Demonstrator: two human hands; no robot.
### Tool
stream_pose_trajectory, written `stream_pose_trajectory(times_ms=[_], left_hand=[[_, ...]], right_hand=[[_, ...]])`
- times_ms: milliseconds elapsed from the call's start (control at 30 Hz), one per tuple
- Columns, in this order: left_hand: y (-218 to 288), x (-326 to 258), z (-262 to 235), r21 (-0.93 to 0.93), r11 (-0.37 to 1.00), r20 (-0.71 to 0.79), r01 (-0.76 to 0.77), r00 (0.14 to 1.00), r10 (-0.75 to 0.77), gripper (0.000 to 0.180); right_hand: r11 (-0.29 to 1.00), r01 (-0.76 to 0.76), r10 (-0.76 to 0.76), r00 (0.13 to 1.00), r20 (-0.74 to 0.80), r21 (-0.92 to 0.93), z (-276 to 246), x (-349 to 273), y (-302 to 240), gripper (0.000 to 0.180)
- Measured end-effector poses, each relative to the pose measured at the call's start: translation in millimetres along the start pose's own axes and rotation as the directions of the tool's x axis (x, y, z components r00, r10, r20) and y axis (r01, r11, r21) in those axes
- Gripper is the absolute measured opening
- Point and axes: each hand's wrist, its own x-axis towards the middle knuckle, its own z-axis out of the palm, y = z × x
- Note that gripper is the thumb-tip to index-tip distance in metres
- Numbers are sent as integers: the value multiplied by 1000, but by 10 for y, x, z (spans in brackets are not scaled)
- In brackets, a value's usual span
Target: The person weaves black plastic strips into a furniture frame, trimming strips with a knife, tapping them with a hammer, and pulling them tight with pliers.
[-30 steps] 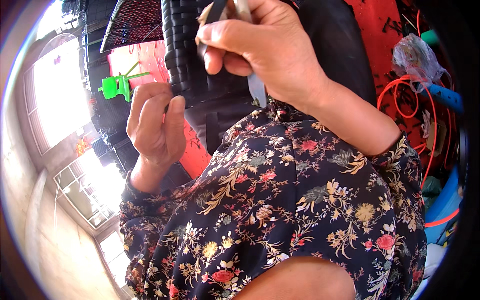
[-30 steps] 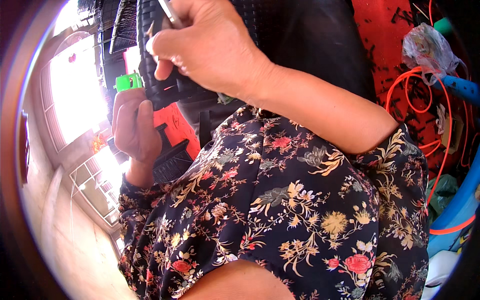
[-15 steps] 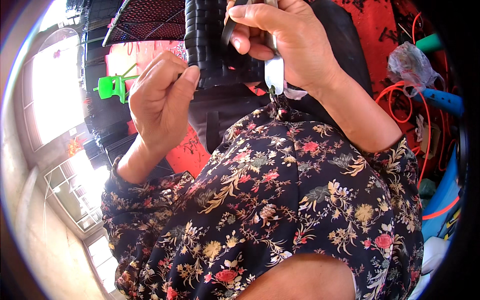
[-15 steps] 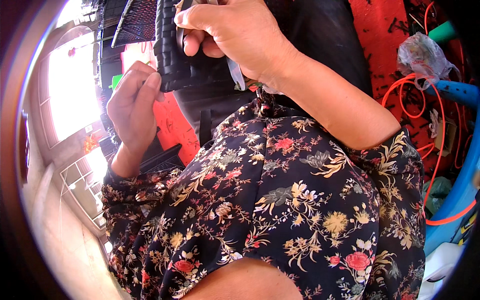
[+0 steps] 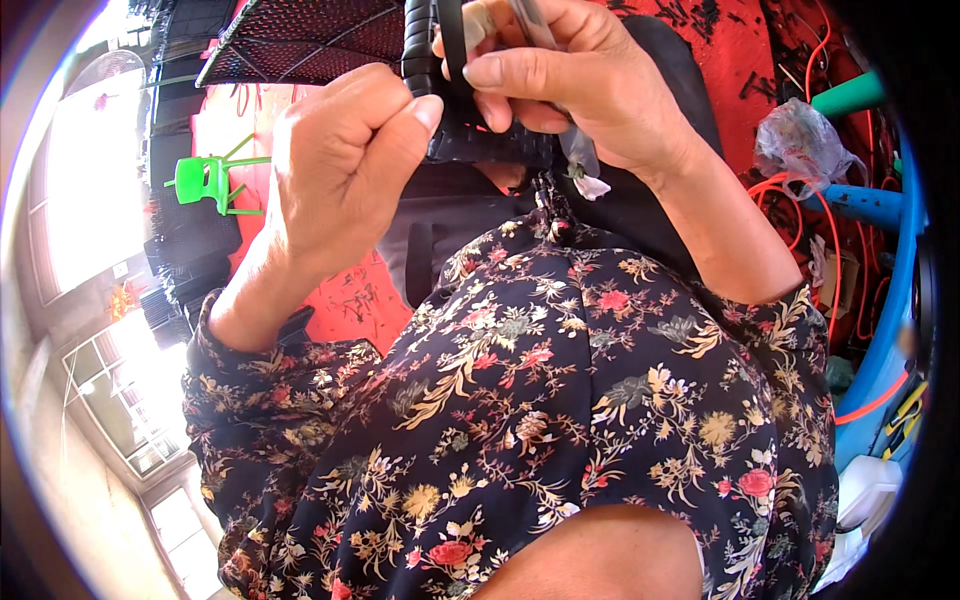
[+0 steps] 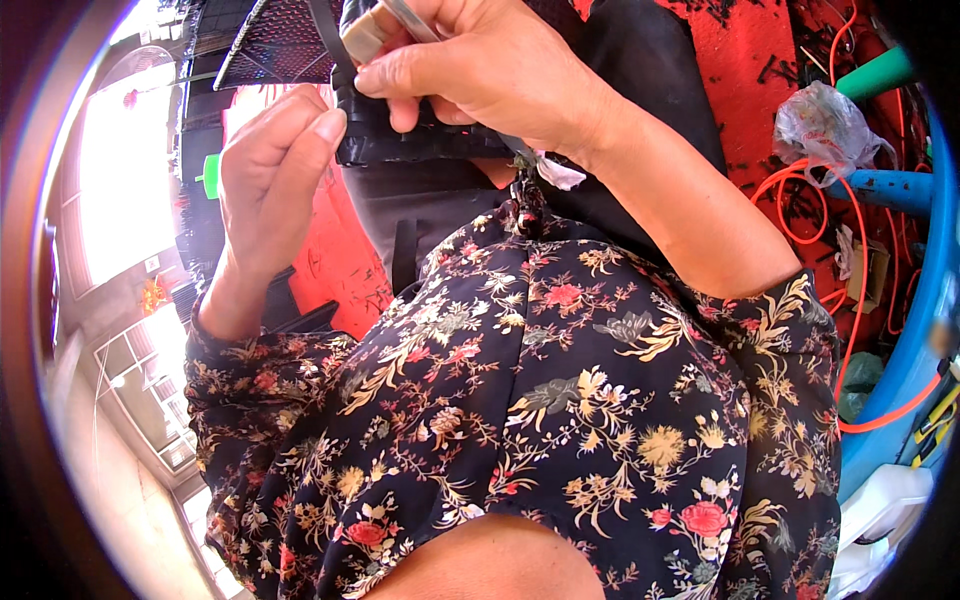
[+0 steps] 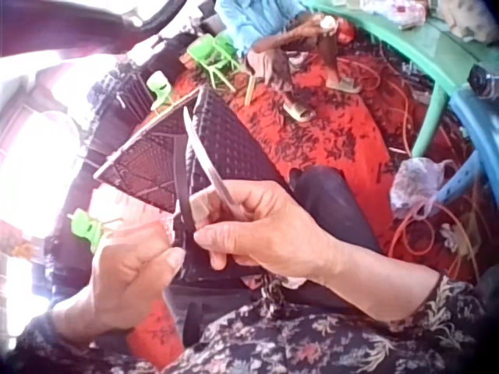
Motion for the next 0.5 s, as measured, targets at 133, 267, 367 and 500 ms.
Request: stream_pose_trajectory(times_ms=[133, 267, 367, 500], left_hand=[[-66, -68, 67, 240, 931, -45, -276, 955, 295, 17], [-74, -221, 106, 220, 945, -130, -243, 952, 276, 17], [-135, -263, 145, -14, 994, -209, -112, 972, 107, 19], [-86, -301, 117, -399, 887, -80, 234, 954, -288, 26]], right_hand=[[989, 77, -80, 996, -24, -125, 20, -12, 21, 9], [943, 84, -98, 995, -25, -323, 99, -57, -20, 14], [929, 73, -103, 993, -64, -364, 159, -57, -20, 16], [951, 119, -135, 990, -35, -286, 127, -48, 5, 10]])
